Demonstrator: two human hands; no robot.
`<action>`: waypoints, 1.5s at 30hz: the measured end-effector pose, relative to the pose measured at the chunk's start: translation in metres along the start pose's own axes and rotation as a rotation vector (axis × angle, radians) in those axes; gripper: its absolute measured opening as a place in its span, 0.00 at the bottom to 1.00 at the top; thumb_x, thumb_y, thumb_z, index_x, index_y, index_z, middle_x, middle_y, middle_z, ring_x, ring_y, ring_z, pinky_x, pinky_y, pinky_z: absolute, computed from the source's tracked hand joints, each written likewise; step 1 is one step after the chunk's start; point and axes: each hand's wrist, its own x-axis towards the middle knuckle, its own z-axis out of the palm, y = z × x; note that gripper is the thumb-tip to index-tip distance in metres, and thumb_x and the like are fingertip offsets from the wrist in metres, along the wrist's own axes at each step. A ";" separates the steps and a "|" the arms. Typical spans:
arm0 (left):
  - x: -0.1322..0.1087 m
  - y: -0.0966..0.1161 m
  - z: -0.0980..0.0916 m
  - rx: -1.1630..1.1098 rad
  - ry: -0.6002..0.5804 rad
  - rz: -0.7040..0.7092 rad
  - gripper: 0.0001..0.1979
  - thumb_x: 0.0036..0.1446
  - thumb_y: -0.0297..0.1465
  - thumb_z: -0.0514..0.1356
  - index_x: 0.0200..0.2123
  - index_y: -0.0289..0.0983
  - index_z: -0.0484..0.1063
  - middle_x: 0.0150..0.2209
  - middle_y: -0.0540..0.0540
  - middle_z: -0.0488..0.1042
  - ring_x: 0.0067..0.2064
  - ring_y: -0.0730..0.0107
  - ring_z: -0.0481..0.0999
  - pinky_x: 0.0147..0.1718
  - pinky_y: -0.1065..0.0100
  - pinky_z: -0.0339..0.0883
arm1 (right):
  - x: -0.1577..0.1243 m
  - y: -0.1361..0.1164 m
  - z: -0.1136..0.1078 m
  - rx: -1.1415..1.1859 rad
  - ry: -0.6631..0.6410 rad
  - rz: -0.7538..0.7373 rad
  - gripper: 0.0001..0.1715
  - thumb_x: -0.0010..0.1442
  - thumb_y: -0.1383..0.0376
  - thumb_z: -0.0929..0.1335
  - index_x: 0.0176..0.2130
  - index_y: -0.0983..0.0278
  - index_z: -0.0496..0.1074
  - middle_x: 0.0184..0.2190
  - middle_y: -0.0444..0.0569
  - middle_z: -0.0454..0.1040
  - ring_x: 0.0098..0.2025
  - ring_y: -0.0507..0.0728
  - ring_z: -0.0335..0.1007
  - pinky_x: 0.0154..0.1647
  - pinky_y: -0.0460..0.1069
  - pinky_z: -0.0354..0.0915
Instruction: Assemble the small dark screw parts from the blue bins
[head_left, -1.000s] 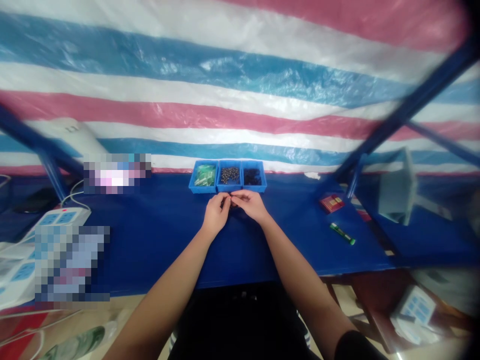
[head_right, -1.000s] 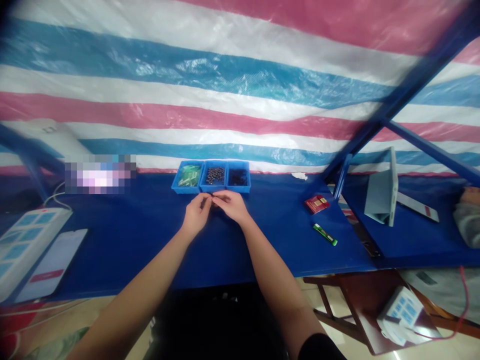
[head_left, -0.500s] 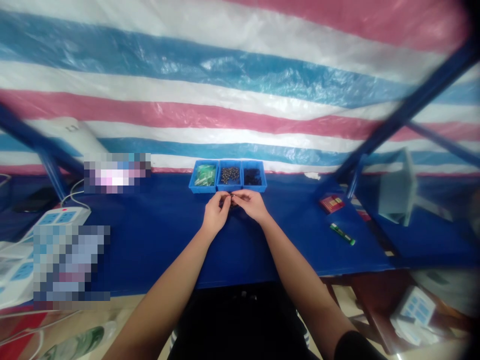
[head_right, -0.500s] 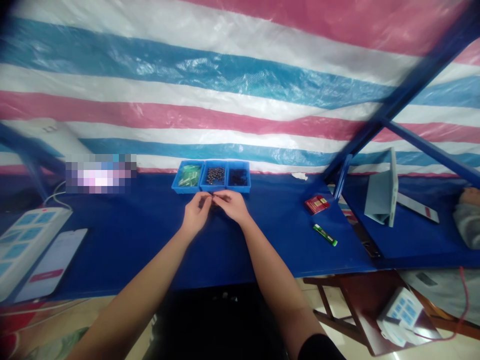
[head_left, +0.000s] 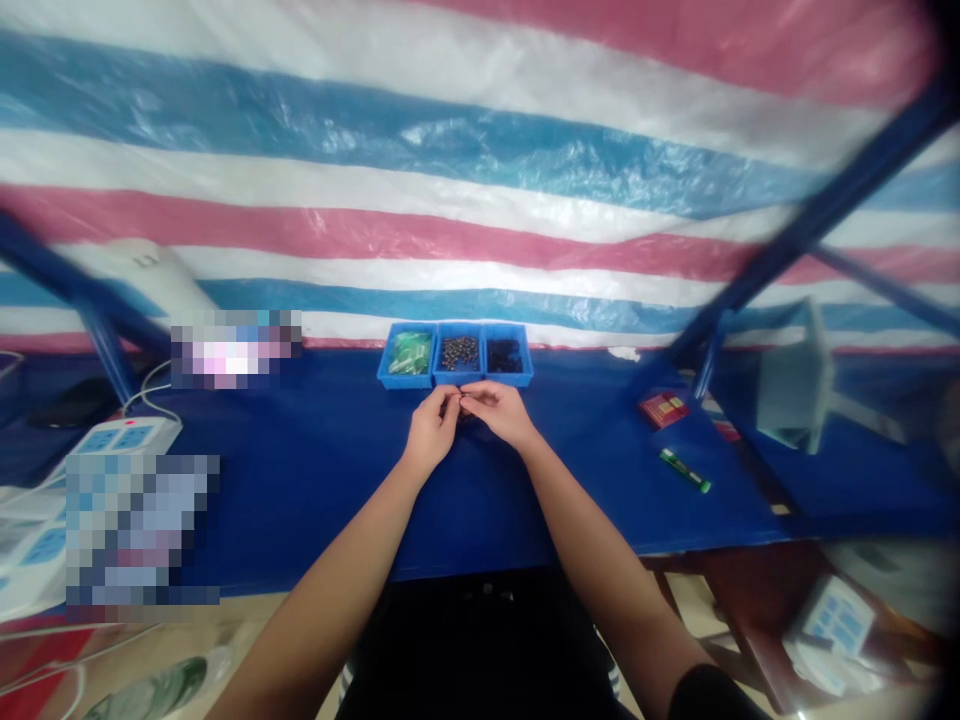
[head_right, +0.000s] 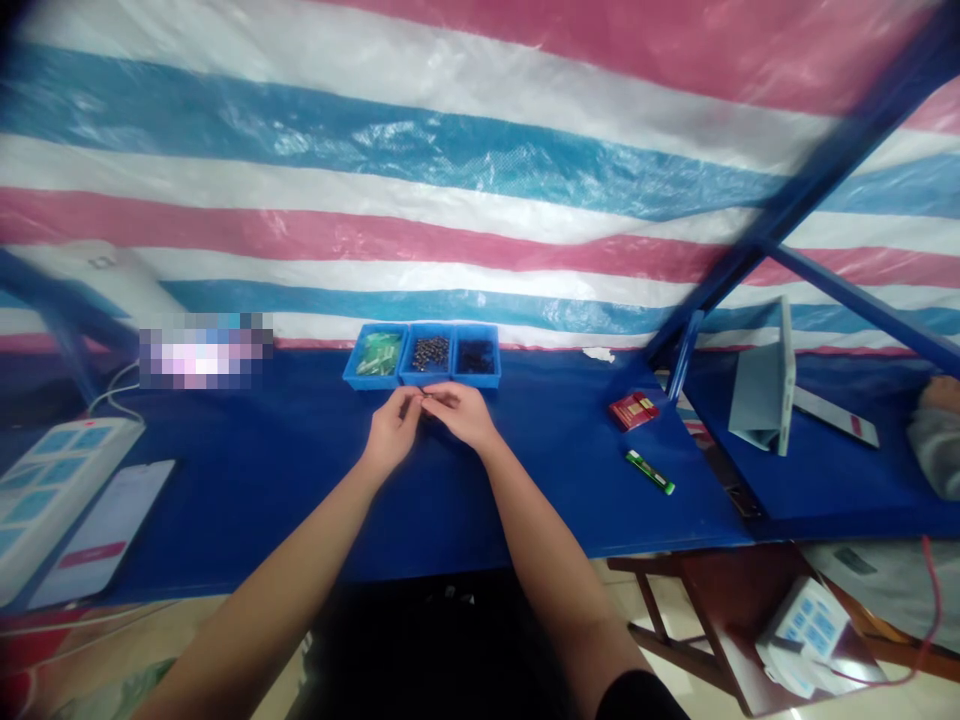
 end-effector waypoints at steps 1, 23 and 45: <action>0.000 0.000 0.000 0.001 -0.004 0.003 0.11 0.64 0.38 0.53 0.39 0.39 0.71 0.33 0.49 0.76 0.33 0.70 0.76 0.38 0.69 0.69 | 0.000 0.001 0.000 0.004 0.001 0.003 0.22 0.48 0.56 0.75 0.41 0.64 0.77 0.36 0.50 0.80 0.36 0.57 0.78 0.44 0.54 0.74; -0.001 -0.002 0.001 -0.004 0.008 -0.021 0.11 0.64 0.38 0.53 0.39 0.38 0.71 0.32 0.49 0.77 0.33 0.70 0.76 0.37 0.69 0.69 | 0.000 -0.002 -0.001 -0.021 -0.012 -0.008 0.21 0.49 0.58 0.75 0.43 0.64 0.77 0.35 0.50 0.80 0.35 0.56 0.78 0.43 0.54 0.74; 0.000 -0.003 0.000 -0.011 0.005 -0.037 0.10 0.64 0.38 0.53 0.40 0.39 0.70 0.33 0.49 0.77 0.34 0.70 0.77 0.37 0.69 0.69 | -0.001 -0.004 0.000 -0.027 0.003 0.016 0.23 0.48 0.56 0.75 0.43 0.64 0.77 0.37 0.51 0.80 0.36 0.58 0.78 0.44 0.54 0.74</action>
